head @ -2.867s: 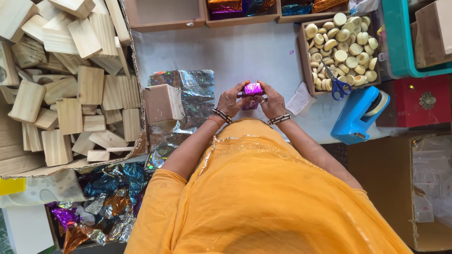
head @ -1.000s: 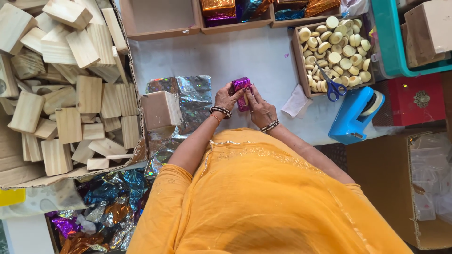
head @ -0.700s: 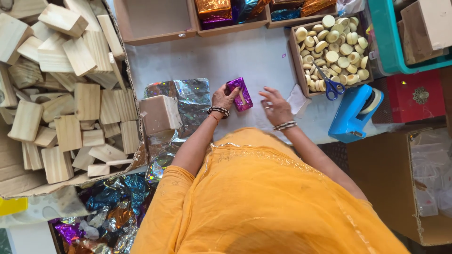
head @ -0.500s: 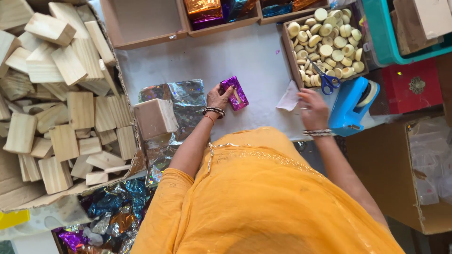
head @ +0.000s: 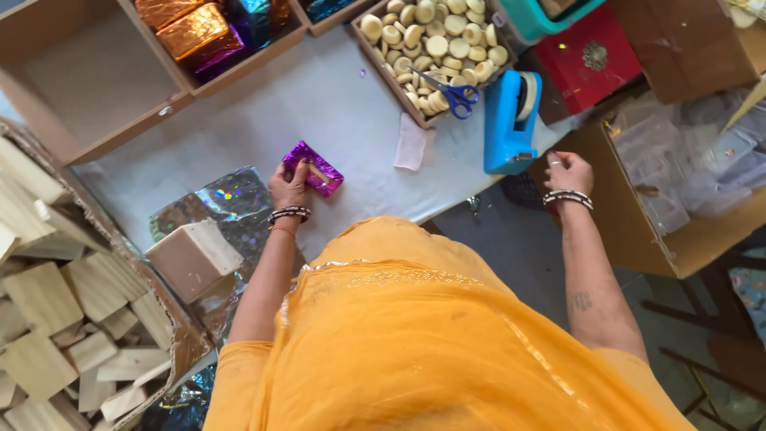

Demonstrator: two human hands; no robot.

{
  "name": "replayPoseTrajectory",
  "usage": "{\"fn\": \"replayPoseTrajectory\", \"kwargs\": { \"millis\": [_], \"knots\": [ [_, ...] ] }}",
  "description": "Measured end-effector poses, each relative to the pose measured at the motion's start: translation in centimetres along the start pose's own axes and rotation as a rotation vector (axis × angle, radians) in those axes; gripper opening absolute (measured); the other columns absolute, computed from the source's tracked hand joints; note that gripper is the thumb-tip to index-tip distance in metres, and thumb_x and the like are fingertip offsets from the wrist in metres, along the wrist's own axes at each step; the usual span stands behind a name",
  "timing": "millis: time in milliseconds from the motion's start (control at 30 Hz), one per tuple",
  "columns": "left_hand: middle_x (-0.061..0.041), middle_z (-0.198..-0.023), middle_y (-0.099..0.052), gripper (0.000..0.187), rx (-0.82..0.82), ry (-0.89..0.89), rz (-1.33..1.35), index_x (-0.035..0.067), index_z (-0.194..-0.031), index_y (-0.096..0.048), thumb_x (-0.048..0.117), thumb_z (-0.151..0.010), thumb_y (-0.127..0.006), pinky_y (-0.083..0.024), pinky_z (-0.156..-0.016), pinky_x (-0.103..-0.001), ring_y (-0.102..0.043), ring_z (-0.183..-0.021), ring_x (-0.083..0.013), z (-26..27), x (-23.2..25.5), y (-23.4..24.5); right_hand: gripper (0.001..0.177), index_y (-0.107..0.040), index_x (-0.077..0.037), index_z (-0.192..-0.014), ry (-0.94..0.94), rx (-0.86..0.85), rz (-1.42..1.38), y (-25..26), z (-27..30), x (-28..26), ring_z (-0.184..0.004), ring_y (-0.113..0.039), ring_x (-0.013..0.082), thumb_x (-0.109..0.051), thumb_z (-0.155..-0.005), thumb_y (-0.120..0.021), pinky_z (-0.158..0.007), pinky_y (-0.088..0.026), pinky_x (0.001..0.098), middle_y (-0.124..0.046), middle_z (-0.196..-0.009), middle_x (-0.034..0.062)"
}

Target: The person wraps wooden blocks in colorful foil and wipes down a wooden container with a cloth by hand.

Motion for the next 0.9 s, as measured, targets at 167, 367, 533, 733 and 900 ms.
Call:
{"fn": "replayPoseTrajectory", "kwargs": {
  "millis": [167, 367, 533, 733, 900],
  "knots": [
    [0.0, -0.096, -0.075, 0.035, 0.018, 0.038, 0.014, 0.005, -0.113, -0.071, 0.031, -0.092, -0.08, -0.057, -0.063, -0.024, -0.066, -0.078, -0.0053, 1.1, 1.5, -0.3, 0.026, -0.071, -0.006, -0.11, -0.126, -0.184, -0.232, -2.7, -0.4, -0.1, -0.07, -0.065, 0.0101, -0.031, -0.101, -0.069, -0.06, -0.055, 0.0273, -0.069, -0.087, 0.0027],
    [0.002, -0.092, -0.075, 0.033, 0.029, -0.007, -0.041, 0.005, -0.11, -0.073, 0.032, -0.093, -0.08, -0.058, -0.064, -0.025, -0.065, -0.077, -0.0043, 0.7, 1.6, -0.1, 0.021, -0.073, -0.004, -0.102, -0.076, -0.266, -0.258, -4.3, -1.7, -1.8, -0.066, -0.054, 0.0072, -0.024, -0.099, -0.075, -0.056, -0.043, 0.0235, -0.067, -0.084, -0.0011],
    [0.001, -0.094, -0.075, 0.033, 0.001, -0.034, -0.015, 0.004, -0.111, -0.072, 0.031, -0.095, -0.08, -0.059, -0.065, -0.025, -0.066, -0.079, -0.0042, 0.5, 1.1, 0.0, 0.015, -0.074, -0.004, -0.095, 0.01, -0.178, -0.217, -2.7, -1.1, -4.2, -0.065, -0.057, 0.0041, -0.018, -0.095, -0.077, -0.057, -0.047, 0.02, -0.069, -0.08, -0.0033],
    [0.001, -0.095, -0.075, 0.034, 0.025, 0.054, 0.023, 0.006, -0.114, -0.07, 0.03, -0.092, -0.079, -0.062, -0.062, -0.027, -0.069, -0.077, -0.0061, 1.7, 2.9, -0.5, 0.015, -0.071, -0.005, -0.093, -0.14, -0.166, -0.404, -2.4, 1.3, -2.8, -0.06, -0.055, 0.0049, -0.019, -0.099, -0.073, -0.053, -0.048, 0.0212, -0.063, -0.075, -0.0026],
    [0.0, -0.098, -0.076, 0.036, 0.02, 0.057, 0.022, 0.006, -0.118, -0.07, 0.03, -0.092, -0.08, -0.062, -0.064, -0.027, -0.07, -0.079, -0.007, 1.5, 2.8, -0.4, 0.016, -0.068, -0.007, -0.097, -0.39, -0.218, -0.631, -3.5, 3.7, 0.8, -0.06, -0.057, 0.0052, -0.023, -0.101, -0.07, -0.058, -0.057, 0.0255, -0.062, -0.077, -0.0034]
  ]
}}
Point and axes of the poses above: each hand's wrist, its own z-axis away from the middle knuckle, its own y-axis out of the back of the hand, x = y × z, the point moved 5 cm from there along -z, towards the middle knuckle
